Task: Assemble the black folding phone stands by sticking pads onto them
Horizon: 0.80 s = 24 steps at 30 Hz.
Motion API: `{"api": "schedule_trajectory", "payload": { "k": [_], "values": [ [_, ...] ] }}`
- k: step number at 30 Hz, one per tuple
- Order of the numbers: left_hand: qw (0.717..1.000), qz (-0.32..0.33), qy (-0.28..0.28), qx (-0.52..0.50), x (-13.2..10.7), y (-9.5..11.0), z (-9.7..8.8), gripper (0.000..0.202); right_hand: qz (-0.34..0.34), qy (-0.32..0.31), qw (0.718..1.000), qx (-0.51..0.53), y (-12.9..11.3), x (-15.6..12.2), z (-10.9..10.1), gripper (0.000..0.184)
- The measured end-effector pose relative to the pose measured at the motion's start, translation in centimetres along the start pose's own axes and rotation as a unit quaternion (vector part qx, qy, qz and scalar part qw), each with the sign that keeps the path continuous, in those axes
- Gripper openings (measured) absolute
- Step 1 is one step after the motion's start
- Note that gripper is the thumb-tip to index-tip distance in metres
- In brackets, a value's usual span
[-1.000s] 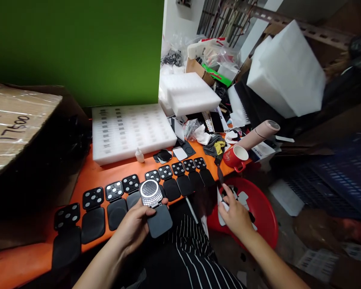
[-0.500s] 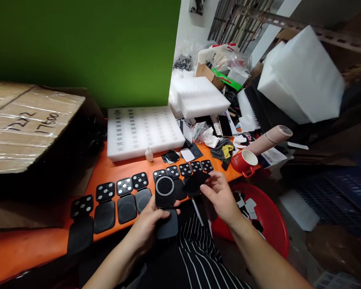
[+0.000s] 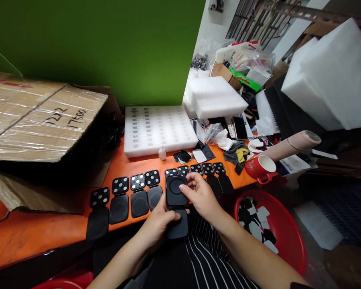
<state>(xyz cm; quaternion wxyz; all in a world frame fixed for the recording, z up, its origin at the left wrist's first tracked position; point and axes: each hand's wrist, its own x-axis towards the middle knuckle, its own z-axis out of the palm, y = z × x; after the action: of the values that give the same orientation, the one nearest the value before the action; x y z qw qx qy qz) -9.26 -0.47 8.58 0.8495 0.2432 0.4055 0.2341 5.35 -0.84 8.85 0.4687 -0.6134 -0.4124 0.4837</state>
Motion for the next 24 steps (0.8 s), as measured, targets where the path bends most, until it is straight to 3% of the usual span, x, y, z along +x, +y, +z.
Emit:
{"api": "schedule_trajectory", "payload": {
  "k": [9,18,24],
  "values": [
    [1.000,0.002,-0.010,-0.010,0.09,0.23,-0.02,0.070,-0.022,0.006,0.999,-0.041,-0.04,0.11,0.14,0.017],
    [1.000,-0.007,-0.011,-0.003,0.24,0.25,-0.14,0.068,-0.004,0.000,1.000,0.018,-0.33,0.30,0.06,0.019],
    [1.000,0.002,-0.009,-0.007,0.23,0.16,-0.10,0.066,-0.011,0.000,1.000,-0.004,-0.07,0.26,0.20,0.017]
  ]
}}
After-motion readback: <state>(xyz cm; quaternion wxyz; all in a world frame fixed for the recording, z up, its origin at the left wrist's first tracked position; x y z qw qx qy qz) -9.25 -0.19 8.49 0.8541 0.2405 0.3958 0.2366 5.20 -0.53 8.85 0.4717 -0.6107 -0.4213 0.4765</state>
